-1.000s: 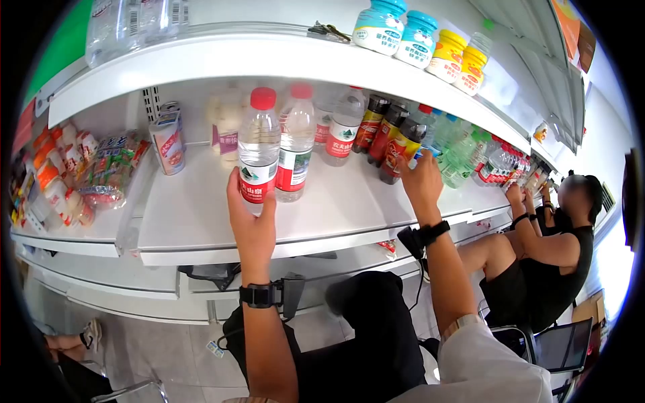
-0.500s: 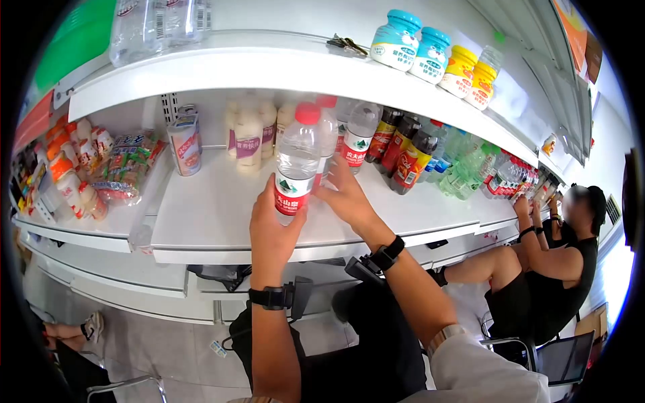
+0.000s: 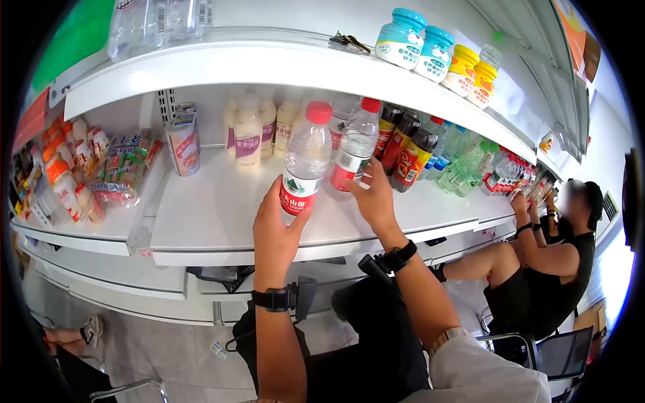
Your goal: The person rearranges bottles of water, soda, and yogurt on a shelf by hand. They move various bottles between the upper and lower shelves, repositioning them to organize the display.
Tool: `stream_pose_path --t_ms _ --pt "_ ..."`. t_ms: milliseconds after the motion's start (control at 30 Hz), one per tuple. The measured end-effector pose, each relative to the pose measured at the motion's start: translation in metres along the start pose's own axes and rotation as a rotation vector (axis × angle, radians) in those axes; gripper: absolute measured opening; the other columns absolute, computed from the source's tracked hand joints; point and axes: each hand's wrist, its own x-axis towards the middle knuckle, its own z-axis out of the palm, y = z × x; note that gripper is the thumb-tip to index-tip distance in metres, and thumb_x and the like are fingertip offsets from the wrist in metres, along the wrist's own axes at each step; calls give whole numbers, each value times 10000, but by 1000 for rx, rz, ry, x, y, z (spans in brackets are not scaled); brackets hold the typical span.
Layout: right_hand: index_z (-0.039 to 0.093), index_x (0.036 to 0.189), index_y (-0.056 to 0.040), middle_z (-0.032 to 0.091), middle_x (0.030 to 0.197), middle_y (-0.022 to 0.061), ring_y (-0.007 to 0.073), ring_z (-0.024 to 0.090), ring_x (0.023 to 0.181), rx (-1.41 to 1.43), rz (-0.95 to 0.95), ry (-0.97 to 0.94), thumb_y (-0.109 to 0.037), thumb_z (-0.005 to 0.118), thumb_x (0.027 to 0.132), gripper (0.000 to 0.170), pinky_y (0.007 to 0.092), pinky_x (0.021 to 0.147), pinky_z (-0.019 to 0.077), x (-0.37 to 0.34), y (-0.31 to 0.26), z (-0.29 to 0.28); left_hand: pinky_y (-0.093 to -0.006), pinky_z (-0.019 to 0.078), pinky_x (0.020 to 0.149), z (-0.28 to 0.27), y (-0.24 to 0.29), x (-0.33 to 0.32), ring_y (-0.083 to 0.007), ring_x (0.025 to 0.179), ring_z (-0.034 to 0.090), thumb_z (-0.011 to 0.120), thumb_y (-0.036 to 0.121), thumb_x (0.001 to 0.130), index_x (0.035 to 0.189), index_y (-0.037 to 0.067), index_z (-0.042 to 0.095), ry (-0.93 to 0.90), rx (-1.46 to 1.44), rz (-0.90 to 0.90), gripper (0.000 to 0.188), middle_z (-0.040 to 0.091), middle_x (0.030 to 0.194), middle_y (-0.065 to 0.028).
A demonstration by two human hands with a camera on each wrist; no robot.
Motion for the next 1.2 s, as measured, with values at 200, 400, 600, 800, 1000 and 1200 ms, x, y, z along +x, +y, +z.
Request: stream_pose_path --t_ms 200,400,600,800,1000,1200 --pt "424 1390 26 642 1200 157 230 630 1072 3 38 144 -79 740 811 669 327 928 497 10 13 -16 -420 462 965 1 0 -1 -353 1146 580 757 194 819 1403 3 418 14 31 23 701 576 1278 -215" --pt "420 1380 35 629 1224 168 243 628 1093 -43 89 146 -99 755 807 677 336 941 496 12 7 -14 -414 464 966 0 1 -1 -345 1150 583 760 200 816 1397 -4 424 15 52 16 701 579 1279 -213" --pt "396 1386 26 598 1272 195 267 616 1130 -63 95 145 -147 783 799 724 349 941 503 11 4 -13 -405 464 969 0 3 0 -335 1154 587 760 198 813 1389 -14 431 13 17 16 696 583 1280 -211" --pt "287 1445 8 559 1308 207 275 609 1114 -18 170 91 -185 792 792 849 348 928 511 12 7 -14 -400 463 975 -2 4 0 -329 1150 592 763 185 802 1382 -15 441 11 15 11 693 586 1280 -207" --pt "275 1453 6 565 1295 198 254 607 1110 57 174 45 -183 787 796 854 348 919 511 14 23 -16 -398 471 985 0 0 -1 -264 1147 606 770 159 804 1397 33 437 26 39 33 691 597 1292 -173" --pt "397 1376 42 591 1251 186 243 623 1070 86 171 50 -150 774 798 716 324 894 511 12 23 -14 -390 472 964 1 7 -2 -307 1134 607 764 164 801 1371 1 456 37 48 -4 668 604 1259 -192"
